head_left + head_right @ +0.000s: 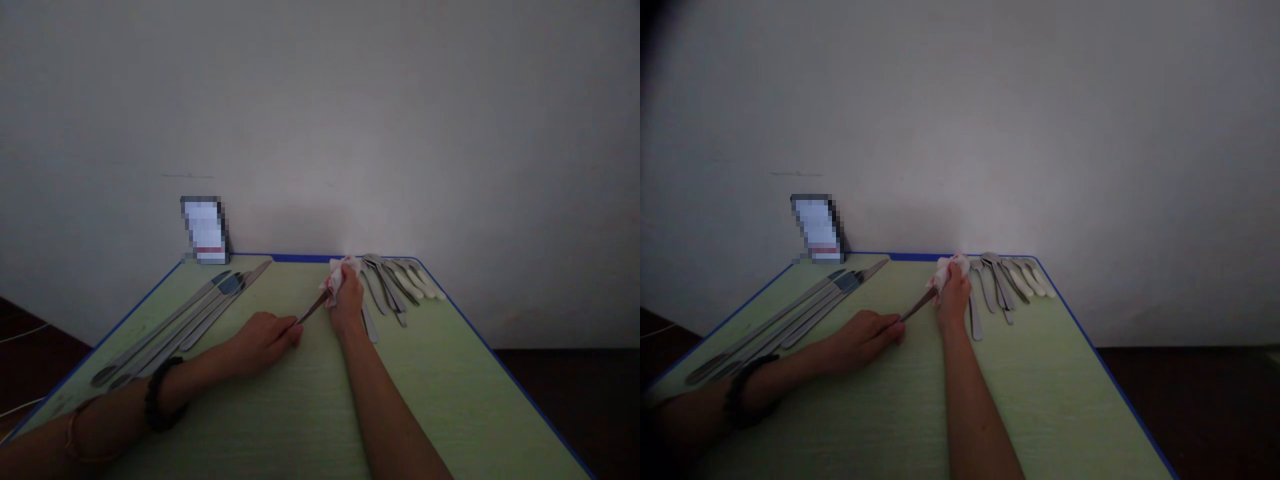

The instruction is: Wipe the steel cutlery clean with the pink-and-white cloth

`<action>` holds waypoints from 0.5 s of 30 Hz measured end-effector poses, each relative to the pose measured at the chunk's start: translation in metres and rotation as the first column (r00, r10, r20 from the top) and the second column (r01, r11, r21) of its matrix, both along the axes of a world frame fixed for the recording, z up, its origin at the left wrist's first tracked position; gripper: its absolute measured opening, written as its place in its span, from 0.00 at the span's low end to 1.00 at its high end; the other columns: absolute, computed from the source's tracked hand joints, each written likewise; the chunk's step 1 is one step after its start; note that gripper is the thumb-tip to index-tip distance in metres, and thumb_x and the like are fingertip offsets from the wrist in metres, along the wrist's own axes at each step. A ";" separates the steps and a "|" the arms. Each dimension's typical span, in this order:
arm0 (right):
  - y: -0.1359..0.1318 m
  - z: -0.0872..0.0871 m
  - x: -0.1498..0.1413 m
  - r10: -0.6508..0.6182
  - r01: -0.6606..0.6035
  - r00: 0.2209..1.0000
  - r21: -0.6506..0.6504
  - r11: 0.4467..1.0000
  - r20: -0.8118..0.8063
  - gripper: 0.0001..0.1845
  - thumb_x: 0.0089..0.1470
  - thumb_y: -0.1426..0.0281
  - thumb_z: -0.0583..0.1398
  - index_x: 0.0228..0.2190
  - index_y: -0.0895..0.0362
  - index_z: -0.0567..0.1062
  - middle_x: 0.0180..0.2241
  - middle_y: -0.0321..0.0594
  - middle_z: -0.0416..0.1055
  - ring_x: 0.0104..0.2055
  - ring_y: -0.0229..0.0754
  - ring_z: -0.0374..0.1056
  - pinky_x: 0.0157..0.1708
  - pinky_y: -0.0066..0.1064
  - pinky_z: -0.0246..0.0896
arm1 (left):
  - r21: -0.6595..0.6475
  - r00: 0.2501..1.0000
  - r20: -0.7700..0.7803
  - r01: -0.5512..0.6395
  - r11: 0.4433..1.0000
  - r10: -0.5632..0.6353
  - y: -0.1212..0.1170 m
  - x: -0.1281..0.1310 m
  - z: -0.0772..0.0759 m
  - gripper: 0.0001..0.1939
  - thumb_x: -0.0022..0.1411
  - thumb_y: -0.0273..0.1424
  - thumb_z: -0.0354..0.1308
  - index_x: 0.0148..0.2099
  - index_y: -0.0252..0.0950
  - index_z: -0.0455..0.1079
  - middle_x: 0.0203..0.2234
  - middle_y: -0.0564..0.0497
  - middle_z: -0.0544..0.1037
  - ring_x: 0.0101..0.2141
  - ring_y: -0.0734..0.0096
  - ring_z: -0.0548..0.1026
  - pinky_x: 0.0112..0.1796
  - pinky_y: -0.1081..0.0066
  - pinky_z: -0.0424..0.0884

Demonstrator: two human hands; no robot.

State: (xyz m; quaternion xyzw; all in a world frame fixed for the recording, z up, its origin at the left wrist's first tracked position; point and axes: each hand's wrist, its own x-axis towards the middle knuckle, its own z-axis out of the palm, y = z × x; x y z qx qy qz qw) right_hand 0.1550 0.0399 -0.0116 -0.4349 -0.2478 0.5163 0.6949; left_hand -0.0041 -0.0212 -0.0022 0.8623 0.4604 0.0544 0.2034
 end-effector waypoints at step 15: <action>0.004 0.002 0.010 0.158 -0.130 0.903 0.095 0.987 -0.401 0.14 0.48 0.59 0.50 0.23 0.55 0.68 0.11 0.27 0.58 0.11 0.32 0.53 0.11 0.23 0.51 | 0.009 0.999 0.015 0.047 0.999 -0.047 -0.004 -0.001 0.002 0.25 0.69 0.42 0.33 0.30 0.36 0.65 0.20 0.53 0.69 0.23 0.71 0.68 0.28 0.73 0.59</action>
